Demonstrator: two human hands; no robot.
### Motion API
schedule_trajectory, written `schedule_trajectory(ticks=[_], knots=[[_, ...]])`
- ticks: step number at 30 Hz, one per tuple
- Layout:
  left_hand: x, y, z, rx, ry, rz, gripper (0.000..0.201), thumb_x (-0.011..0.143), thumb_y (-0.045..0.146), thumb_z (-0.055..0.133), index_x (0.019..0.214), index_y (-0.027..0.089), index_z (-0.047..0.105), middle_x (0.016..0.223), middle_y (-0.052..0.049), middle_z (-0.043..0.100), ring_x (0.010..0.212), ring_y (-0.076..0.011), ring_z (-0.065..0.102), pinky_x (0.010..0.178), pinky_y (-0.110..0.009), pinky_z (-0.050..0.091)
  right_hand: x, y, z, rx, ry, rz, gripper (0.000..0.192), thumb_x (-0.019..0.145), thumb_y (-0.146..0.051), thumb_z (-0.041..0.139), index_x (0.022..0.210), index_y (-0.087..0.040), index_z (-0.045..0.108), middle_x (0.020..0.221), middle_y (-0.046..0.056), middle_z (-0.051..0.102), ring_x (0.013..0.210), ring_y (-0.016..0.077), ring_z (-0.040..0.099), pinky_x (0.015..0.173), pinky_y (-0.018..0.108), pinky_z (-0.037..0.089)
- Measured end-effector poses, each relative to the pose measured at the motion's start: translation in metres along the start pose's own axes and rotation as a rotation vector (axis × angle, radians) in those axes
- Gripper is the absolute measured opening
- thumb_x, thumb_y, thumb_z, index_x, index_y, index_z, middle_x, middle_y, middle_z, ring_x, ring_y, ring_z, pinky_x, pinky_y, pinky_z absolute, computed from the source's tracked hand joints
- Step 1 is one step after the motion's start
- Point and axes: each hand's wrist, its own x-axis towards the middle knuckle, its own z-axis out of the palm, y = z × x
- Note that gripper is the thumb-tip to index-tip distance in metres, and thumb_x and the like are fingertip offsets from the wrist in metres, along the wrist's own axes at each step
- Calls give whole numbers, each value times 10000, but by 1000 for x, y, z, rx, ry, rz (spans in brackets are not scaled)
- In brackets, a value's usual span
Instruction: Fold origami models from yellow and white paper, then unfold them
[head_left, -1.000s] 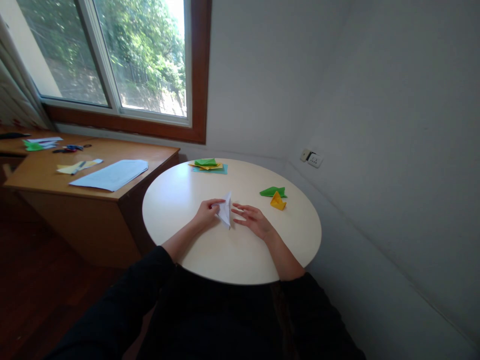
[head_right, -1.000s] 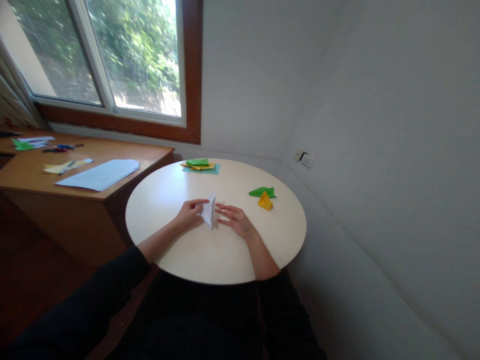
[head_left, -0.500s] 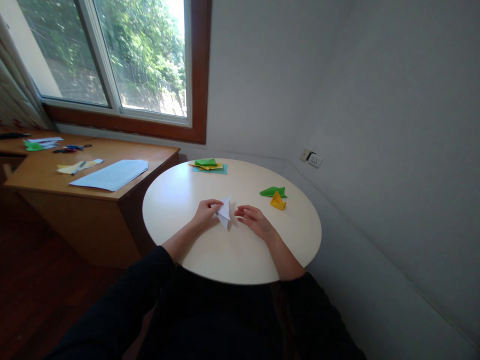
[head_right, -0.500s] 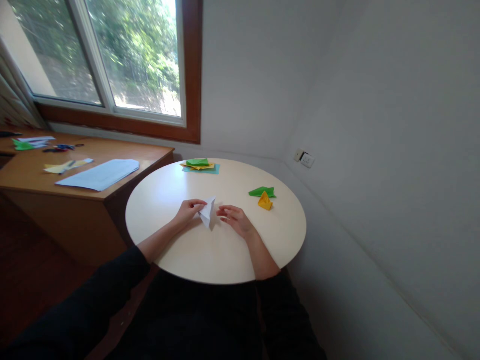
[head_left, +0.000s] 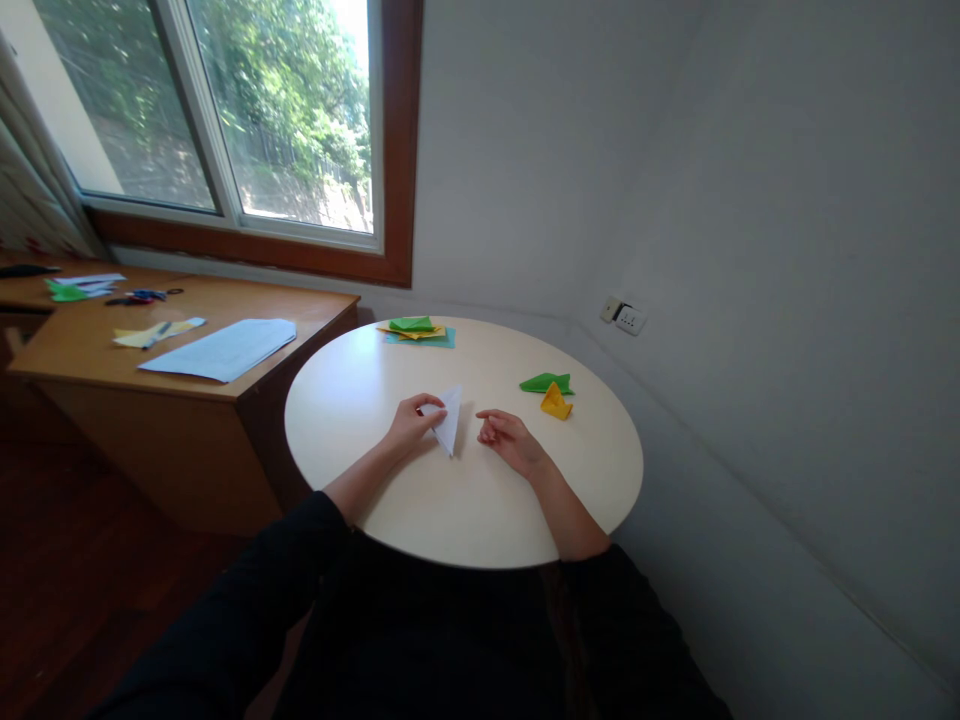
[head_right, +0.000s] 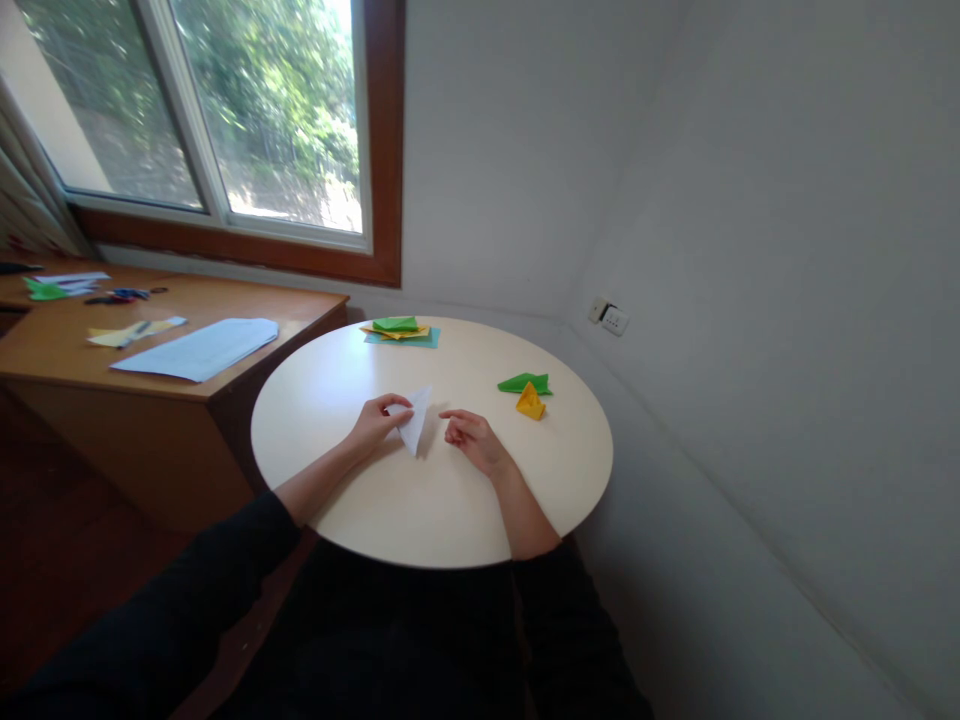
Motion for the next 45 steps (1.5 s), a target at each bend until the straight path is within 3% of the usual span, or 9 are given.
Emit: schedule_trajectory(ticks=[14,22,26,37,45], knots=[[-1,2,1,-16,-33,6,185,552,186,591,734,154,599,485,76,403,453,-67,347,448,-197,257,-2,-2,3,-5,17,-7,199,666,-297,651,823,-177,674,503,-53,367,514,100,361,603,307,341],[-3,1,2,-136,-68,-39,418,540,157,602,951,168,524,735,24,552,587,-89,505,523,-198,385,-2,-2,3,17,17,5,191,658,-285,667,814,-174,676,491,-66,346,496,81,336,577,281,349],[-2,-2,1,-165,-99,-43,484,561,163,611,1031,191,499,754,16,567,602,-94,536,524,-194,395,-2,-2,4,22,16,7,181,655,-273,672,808,-178,675,498,-62,365,507,81,350,577,276,346],[-5,3,2,-255,-176,-85,524,566,155,616,1068,178,466,664,23,620,495,-82,519,483,-183,362,-1,-1,3,30,30,-1,201,644,-281,683,801,-155,678,503,-47,400,517,81,350,545,264,307],[-5,5,1,-269,-174,-94,489,561,142,593,1039,177,500,735,5,632,519,-84,531,492,-188,370,1,0,1,13,61,-5,183,650,-287,678,789,-168,678,505,-47,405,516,82,352,539,263,304]])
